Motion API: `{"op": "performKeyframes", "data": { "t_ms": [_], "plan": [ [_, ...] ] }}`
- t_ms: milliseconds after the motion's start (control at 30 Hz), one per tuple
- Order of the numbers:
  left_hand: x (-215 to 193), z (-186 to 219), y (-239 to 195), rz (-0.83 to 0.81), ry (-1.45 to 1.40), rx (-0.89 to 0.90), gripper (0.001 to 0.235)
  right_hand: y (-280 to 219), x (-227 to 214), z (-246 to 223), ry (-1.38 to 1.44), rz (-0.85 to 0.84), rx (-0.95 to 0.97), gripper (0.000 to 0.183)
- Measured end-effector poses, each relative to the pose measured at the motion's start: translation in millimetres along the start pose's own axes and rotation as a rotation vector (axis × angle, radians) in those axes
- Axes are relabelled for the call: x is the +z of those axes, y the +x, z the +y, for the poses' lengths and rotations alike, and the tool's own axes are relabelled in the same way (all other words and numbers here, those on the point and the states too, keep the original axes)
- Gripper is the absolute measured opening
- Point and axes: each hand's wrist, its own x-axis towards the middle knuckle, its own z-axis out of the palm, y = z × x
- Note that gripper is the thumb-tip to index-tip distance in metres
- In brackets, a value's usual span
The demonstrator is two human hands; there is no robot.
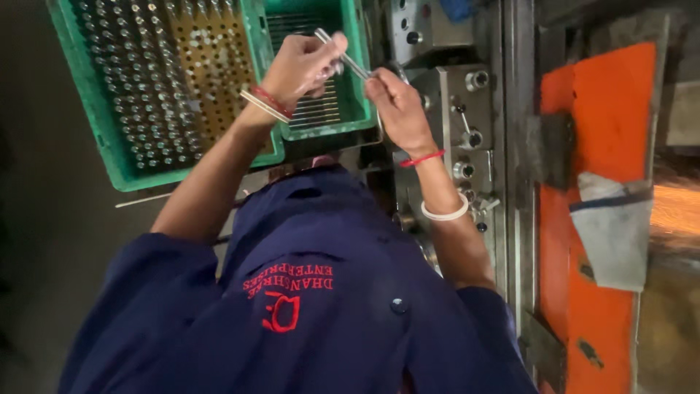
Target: The person repeatedly picks small metal components from a green crate, inserts them into a machine, and operates a lever to process them. The person then removes the processed parts and places them back into the crate.
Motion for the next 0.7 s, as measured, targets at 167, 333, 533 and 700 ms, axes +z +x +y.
{"op": "performKeyframes", "data": {
  "t_ms": [167, 333, 533, 700],
  "plan": [
    [29.3, -34.1, 7.9, 0.022, -0.53, -0.081, 0.033, -47.6, -34.0, -6.6, -0.28, 0.12, 0.079, 0.023],
    [70.4, -43.0, 13.6, -0.097, -0.629, -0.244, 0.023, -82.0, -41.2, -10.4, -0.562, 0.233, -0.195, 0.019],
    [114.7, -34.0, 12.9, -0.059, -0.823, -0.262, 0.024, -97.6, -27.2, -19.7, -0.713, 0.41, -0.298, 0.016],
    [129.3, -20.6, 10.3, 0.025, -0.515, 0.032, 0.024, -104.9, -19.5, -27.4, -0.586, 0.379, -0.329, 0.032]
  ]
}}
